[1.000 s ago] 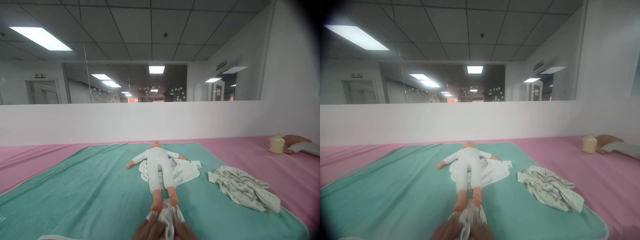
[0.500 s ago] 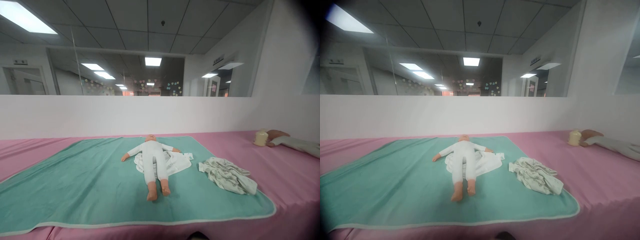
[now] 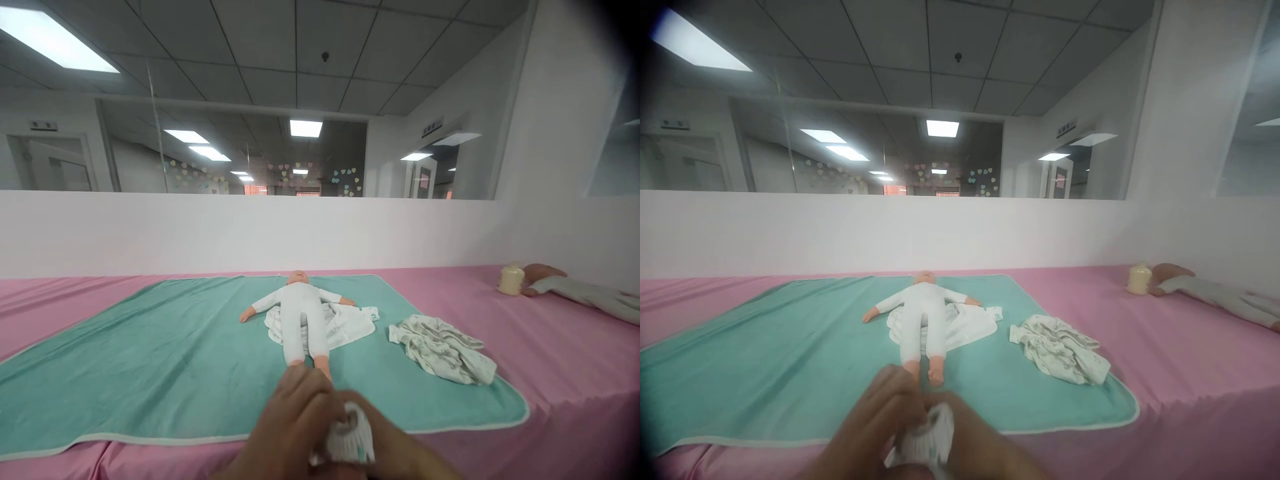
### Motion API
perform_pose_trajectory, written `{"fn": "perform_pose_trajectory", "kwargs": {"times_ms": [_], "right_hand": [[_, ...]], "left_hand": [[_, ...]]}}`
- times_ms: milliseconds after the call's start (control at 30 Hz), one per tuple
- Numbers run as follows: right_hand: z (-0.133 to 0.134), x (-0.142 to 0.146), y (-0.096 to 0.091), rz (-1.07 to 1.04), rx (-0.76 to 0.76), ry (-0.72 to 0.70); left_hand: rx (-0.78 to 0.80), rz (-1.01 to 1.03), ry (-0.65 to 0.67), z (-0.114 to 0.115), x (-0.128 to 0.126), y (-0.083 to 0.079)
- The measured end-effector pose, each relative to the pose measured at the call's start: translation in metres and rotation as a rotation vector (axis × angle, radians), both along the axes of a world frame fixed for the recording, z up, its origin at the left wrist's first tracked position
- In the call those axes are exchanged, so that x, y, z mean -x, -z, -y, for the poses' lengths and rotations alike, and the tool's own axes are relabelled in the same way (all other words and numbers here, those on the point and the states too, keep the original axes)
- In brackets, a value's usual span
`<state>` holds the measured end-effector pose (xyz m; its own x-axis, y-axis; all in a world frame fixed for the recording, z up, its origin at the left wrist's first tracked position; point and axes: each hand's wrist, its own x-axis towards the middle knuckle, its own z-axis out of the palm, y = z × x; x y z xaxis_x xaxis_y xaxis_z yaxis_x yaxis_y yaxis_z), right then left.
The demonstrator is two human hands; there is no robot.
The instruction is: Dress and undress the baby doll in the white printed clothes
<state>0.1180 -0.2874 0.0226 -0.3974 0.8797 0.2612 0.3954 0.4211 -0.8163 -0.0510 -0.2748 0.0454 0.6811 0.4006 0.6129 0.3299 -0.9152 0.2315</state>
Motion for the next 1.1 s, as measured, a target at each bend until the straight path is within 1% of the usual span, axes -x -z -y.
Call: {"fn": "perform_pose_trajectory", "kwargs": {"times_ms": [33,67,100,133,167,200,267,333,367,400,433,467,500,533,600,667,733,767,800,867,967,1000,1033,1067,1100], "right_hand": [[-0.007,-0.007,-0.005,-0.083,0.021,0.040],[-0.014,-0.016,-0.012,-0.194,0.047,0.115],[-0.021,-0.028,-0.021,-0.331,0.071,0.216],[-0.029,-0.041,-0.031,-0.465,0.074,0.347],[-0.037,-0.054,-0.043,-0.578,0.044,0.448],[-0.046,-0.067,-0.055,-0.682,-0.018,0.525],[-0.067,-0.089,-0.076,-0.855,-0.179,0.638],[-0.092,-0.101,-0.086,-0.942,-0.303,0.740],[-0.106,-0.102,-0.084,-0.952,-0.323,0.776],[-0.121,-0.102,-0.078,-0.942,-0.318,0.796],[-0.135,-0.099,-0.068,-0.909,-0.295,0.802],[-0.148,-0.096,-0.053,-0.844,-0.265,0.778],[-0.161,-0.092,-0.035,-0.750,-0.252,0.786],[-0.172,-0.089,-0.015,-0.621,-0.255,0.838],[-0.189,-0.086,0.027,-0.288,-0.295,0.948],[-0.202,-0.088,0.064,0.064,-0.327,0.959],[-0.209,-0.092,0.088,0.330,-0.337,0.927],[-0.211,-0.095,0.094,0.421,-0.356,0.893],[-0.212,-0.096,0.097,0.482,-0.387,0.850],[-0.208,-0.095,0.093,0.527,-0.474,0.763],[-0.200,-0.082,0.072,0.451,-0.605,0.644],[-0.200,-0.074,0.064,0.397,-0.617,0.588],[-0.203,-0.066,0.057,0.328,-0.592,0.537],[-0.211,-0.058,0.051,0.252,-0.527,0.503],[-0.221,-0.050,0.047,0.172,-0.427,0.501]], "left_hand": [[0.071,0.039,-0.032,-0.001,0.006,-0.002],[0.154,0.072,-0.059,-0.004,0.012,-0.002],[0.246,0.102,-0.090,-0.009,0.018,-0.001],[0.337,0.133,-0.121,-0.015,0.022,0.002],[0.421,0.162,-0.153,-0.024,0.026,0.007],[0.499,0.189,-0.193,-0.034,0.027,0.013],[0.616,0.238,-0.297,-0.058,0.026,0.026],[0.686,0.286,-0.398,-0.085,0.021,0.040],[0.704,0.311,-0.437,-0.097,0.019,0.046],[0.705,0.338,-0.469,-0.109,0.016,0.051],[0.698,0.362,-0.490,-0.120,0.014,0.056],[0.687,0.380,-0.504,-0.130,0.013,0.060],[0.677,0.398,-0.514,-0.139,0.013,0.063],[0.671,0.413,-0.523,-0.147,0.013,0.066],[0.671,0.444,-0.540,-0.162,0.018,0.071],[0.677,0.477,-0.549,-0.175,0.023,0.075],[0.697,0.509,-0.545,-0.188,0.027,0.076],[0.710,0.530,-0.540,-0.194,0.028,0.076],[0.729,0.554,-0.536,-0.200,0.028,0.074],[0.782,0.615,-0.531,-0.214,0.023,0.069],[0.895,0.702,-0.508,-0.237,0.011,0.060],[0.923,0.710,-0.512,-0.245,0.006,0.058],[0.937,0.703,-0.522,-0.254,0.002,0.056],[0.939,0.687,-0.538,-0.262,-0.001,0.056],[0.919,0.672,-0.555,-0.270,-0.004,0.057]]}}
